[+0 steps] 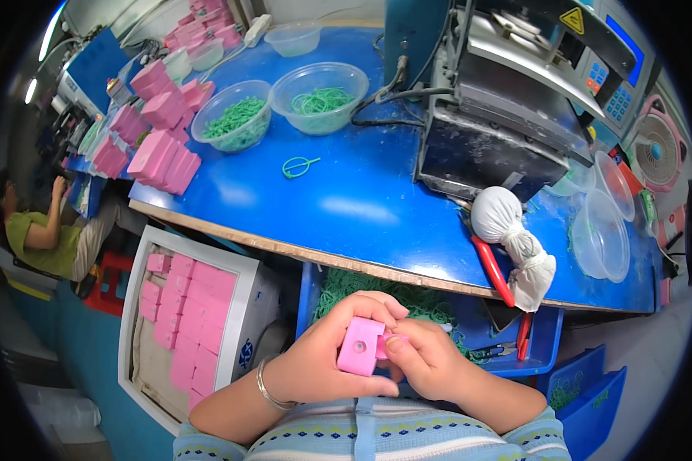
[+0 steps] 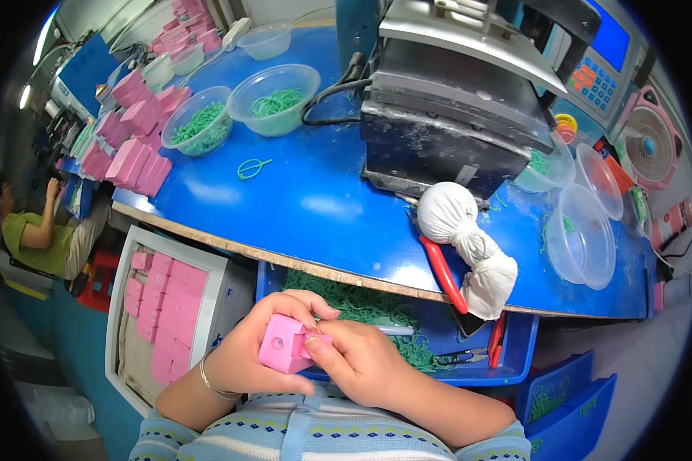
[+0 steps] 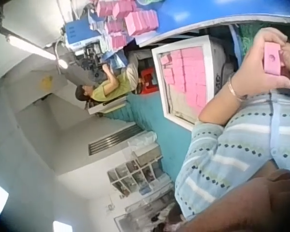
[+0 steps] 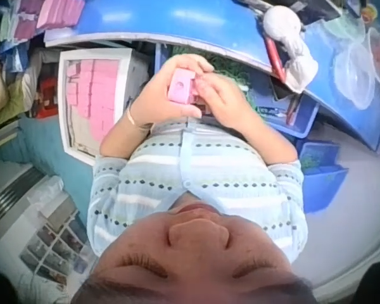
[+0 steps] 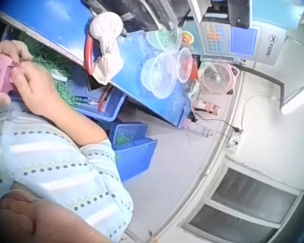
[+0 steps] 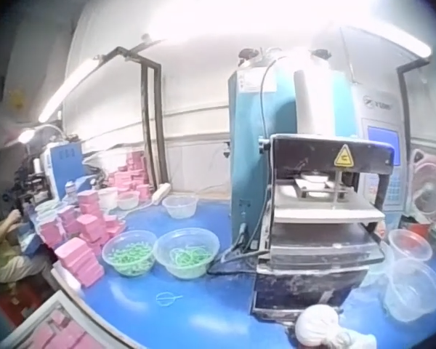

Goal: Manually assembling small electronic or mechanical components using specialized jigs and tools.

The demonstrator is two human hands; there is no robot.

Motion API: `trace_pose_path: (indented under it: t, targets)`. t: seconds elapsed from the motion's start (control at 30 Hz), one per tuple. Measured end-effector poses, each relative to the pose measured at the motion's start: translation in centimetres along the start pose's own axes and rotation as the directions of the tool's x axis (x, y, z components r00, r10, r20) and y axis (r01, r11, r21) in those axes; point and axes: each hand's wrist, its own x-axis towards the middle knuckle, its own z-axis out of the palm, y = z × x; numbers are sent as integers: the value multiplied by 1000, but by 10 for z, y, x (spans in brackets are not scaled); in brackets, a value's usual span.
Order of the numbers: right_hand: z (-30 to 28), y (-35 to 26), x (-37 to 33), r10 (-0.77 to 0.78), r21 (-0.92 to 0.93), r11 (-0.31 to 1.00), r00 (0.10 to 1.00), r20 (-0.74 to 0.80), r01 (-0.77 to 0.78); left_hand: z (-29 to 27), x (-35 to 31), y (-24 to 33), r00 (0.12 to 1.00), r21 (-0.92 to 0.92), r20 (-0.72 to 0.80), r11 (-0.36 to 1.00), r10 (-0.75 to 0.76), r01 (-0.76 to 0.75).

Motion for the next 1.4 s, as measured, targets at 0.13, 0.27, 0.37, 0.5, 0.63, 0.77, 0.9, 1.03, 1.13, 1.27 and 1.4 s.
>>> trace_pose_path:
  t: [0.13,0.27,0.37,0.5,0.63,0.77,0.9,1.03,1.13,1.27,1.4]
  targets:
    - [0,-6,5,-86,-9,996,996,9,86,-1,2,-10,984,-191,-104,974,-146,124]
    - [-6,3,0,-54,435,900,989,139,-12,5,1,-11,981,-478,-120,875,-153,78]
    - [-1,-7,-10,9,666,745,999,42,-34,11,6,-1,968,-551,-110,824,-227,130]
    - [-14,-2,3,-142,974,147,978,-152,173,2,8,-19,989,-933,-83,359,-118,-36]
    - [-17,7,13,302,752,656,887,-350,74,-6,0,-19,944,-932,-176,355,-278,-69]
    - [-31,5,9,282,797,594,956,-80,-108,-6,-7,-3,888,-656,-365,754,-278,-34]
    - [-4,18,8,23,657,754,998,-56,19,-3,-8,-7,966,370,-191,924,175,-94]
    - [7,12,4,108,644,763,993,-37,-59,5,-4,-11,978,418,-34,892,206,-174]
    - [-6,1,5,179,936,332,982,58,-116,7,-10,-14,963,-20,-225,988,144,-153]
    - [-16,-5,-10,57,529,845,996,68,-85,2,-6,-10,952,36,-123,960,279,-277]
    - [-27,-23,-3,-452,-94,877,875,173,472,5,-11,-10,936,-503,-8,810,-352,300]
